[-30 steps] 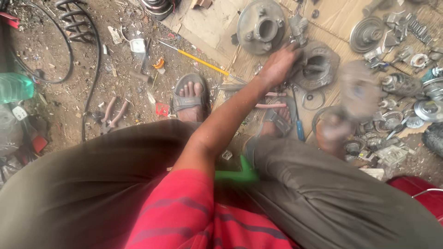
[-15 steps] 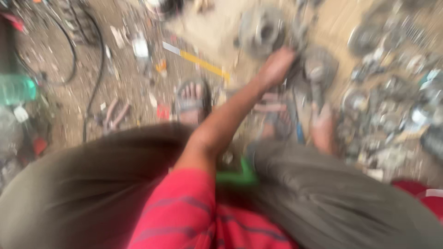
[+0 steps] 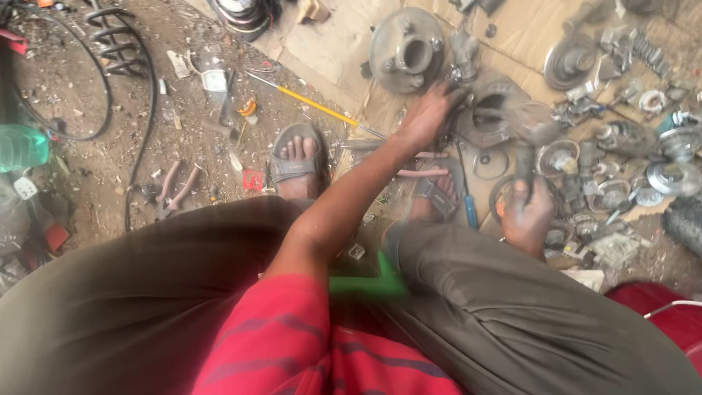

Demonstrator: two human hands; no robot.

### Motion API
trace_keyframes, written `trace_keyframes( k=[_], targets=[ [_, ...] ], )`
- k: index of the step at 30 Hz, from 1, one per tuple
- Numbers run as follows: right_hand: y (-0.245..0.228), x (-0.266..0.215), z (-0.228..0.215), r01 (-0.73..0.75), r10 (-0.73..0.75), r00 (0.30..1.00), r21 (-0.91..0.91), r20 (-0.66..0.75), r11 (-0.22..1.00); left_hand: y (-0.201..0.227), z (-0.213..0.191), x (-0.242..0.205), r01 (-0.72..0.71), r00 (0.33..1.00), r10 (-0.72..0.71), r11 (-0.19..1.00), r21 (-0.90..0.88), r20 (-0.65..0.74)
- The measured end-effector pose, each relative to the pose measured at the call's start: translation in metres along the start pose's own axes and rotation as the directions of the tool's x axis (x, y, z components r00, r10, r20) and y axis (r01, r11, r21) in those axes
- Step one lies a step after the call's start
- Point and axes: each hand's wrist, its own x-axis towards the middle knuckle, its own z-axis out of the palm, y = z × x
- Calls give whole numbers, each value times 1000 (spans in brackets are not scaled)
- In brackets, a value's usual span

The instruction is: The person sits on a low stool in a cluttered workshop and uses a screwdriver to manipulate a small metal component held in the left hand. The person then uses a hammer to tap the component while it rests on a larger metal part on the floor.

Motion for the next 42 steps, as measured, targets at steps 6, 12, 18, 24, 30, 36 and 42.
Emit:
trace_keyframes(
  k=[6,12,18,24,30,36,42],
  targets=[
    [-6,14,1,-172,165,981,64,107,983,16,-21,17,86,993,-86,996,6,76],
    [13,19,21,-56,71,994,-177,79,983,-2,0,13,32,993,-40,997,67,115],
    [34,40,39,-130,136,989,-103,57,986,-21,9,23,8,984,-43,980,200,172],
    [11,10,-13,30,-38,998,-158,-47,987,-3,21,2,-42,987,2,969,242,163],
    [-9,22,21,-173,177,980,-46,89,984,9,9,9,71,951,-144,963,261,275],
    [1,36,19,-402,408,902,-74,141,913,10,-2,28,-120,982,52,912,393,179],
    [14,19,13,-65,64,997,-38,-33,997,23,-1,20,-29,955,-65,951,308,290]
  ],
)
